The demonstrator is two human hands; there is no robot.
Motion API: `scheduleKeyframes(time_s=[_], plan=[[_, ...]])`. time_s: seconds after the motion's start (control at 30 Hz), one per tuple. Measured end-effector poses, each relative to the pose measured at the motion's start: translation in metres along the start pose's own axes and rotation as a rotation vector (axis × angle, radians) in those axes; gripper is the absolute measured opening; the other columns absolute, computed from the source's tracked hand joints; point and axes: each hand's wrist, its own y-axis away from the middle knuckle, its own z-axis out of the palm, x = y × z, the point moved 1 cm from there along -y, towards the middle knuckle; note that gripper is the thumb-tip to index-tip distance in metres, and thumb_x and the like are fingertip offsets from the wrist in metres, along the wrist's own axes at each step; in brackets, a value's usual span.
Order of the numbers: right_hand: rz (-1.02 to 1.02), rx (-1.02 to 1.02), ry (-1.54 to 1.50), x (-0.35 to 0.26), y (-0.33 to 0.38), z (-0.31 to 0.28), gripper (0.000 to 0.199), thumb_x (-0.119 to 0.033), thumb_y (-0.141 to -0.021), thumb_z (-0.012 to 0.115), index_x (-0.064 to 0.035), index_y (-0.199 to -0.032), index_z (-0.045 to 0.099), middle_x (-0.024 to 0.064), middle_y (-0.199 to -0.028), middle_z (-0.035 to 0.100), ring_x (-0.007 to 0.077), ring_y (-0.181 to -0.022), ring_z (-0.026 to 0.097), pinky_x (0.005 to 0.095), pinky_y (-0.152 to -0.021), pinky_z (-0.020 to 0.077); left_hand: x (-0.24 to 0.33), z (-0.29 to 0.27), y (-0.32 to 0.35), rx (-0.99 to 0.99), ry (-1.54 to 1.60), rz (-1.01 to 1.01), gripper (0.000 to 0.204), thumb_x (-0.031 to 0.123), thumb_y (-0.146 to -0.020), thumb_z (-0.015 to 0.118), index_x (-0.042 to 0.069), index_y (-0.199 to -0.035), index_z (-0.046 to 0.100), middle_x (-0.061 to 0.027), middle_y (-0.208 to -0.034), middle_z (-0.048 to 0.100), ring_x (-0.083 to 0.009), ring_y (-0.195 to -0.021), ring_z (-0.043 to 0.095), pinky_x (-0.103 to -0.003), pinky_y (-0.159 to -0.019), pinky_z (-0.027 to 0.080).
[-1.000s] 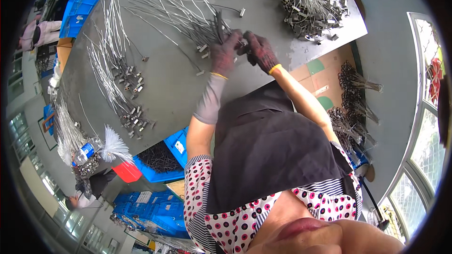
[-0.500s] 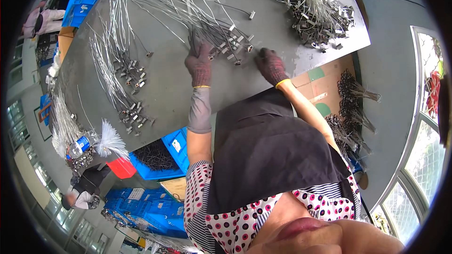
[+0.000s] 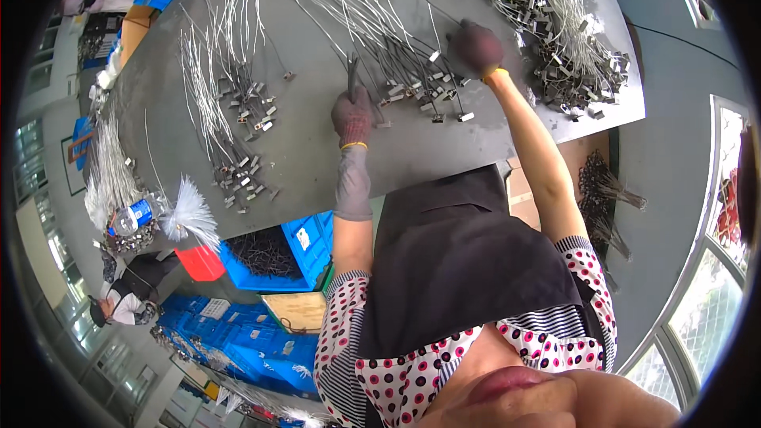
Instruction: Sorting and arranging bundles of long wires on a workbench.
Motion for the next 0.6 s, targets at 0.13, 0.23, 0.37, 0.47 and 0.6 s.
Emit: scheduleKeyframes(time_s=[0.13, 0.23, 0.37, 0.47, 0.6], plan=[[-0.127, -0.373, -0.129, -0.091, 0.025, 0.005, 0.047, -0.053, -0.09, 0.057, -0.018, -0.121, 0.058, 0.0143, -0.122, 0.061, 0.0404, -0.11, 0.058, 0.0534, -0.091, 0.0448, -0.086, 0.021, -0.015, 0.02, 0.248, -0.041, 0.049, 0.047, -0.089, 0.059, 0.0, -0.094, 0.07, -0.0247, -0.087, 0.069, -0.0443, -0.088, 0.066, -0.048, -0.079, 0.05], [-0.188, -0.318, -0.219, -0.109, 0.051, 0.028, 0.044, -0.046, -0.089, 0.059, -0.0141, -0.119, 0.057, 0.0124, -0.122, 0.06, 0.0394, -0.11, 0.056, 0.0522, -0.091, 0.0447, -0.042, -0.002, -0.001, -0.1, 0.141, -0.026, 0.049, 0.047, -0.088, 0.062, -0.002, -0.094, 0.069, -0.0247, -0.086, 0.069, -0.0431, -0.086, 0.066, -0.046, -0.078, 0.05], [-0.22, -0.437, -0.328, -0.169, 0.079, 0.047, 0.048, -0.036, -0.087, 0.063, -0.0095, -0.125, 0.052, 0.0145, -0.124, 0.057, 0.0403, -0.112, 0.055, 0.0499, -0.092, 0.0467, -0.041, -0.036, 0.013, -0.087, 0.195, -0.053, 0.049, 0.042, -0.086, 0.071, -0.007, -0.094, 0.069, -0.0229, -0.083, 0.07, -0.0318, -0.079, 0.067, -0.041, -0.074, 0.05], [-0.262, -0.505, -0.344, -0.208, 0.09, 0.057, 0.046, -0.038, -0.087, 0.063, -0.0089, -0.122, 0.055, 0.0161, -0.121, 0.061, 0.0395, -0.11, 0.058, 0.0485, -0.09, 0.0486, -0.057, -0.068, 0.017, 0.044, 0.212, -0.182, 0.048, 0.04, -0.088, 0.067, -0.007, -0.091, 0.067, -0.0241, -0.084, 0.069, -0.0377, -0.083, 0.067, -0.044, -0.076, 0.049], [-0.571, -0.701, -0.457, -0.226, 0.073, 0.068, 0.041, -0.033, -0.086, 0.065, -0.0099, -0.119, 0.061, 0.0183, -0.101, 0.07, 0.0381, -0.098, 0.066, 0.0467, -0.084, 0.052, -0.092, -0.105, 0.014, 0.26, -0.295, -0.096, 0.046, 0.041, -0.092, 0.062, -0.004, -0.095, 0.067, -0.0259, -0.092, 0.068, -0.043, -0.088, 0.066, -0.049, -0.077, 0.05]])
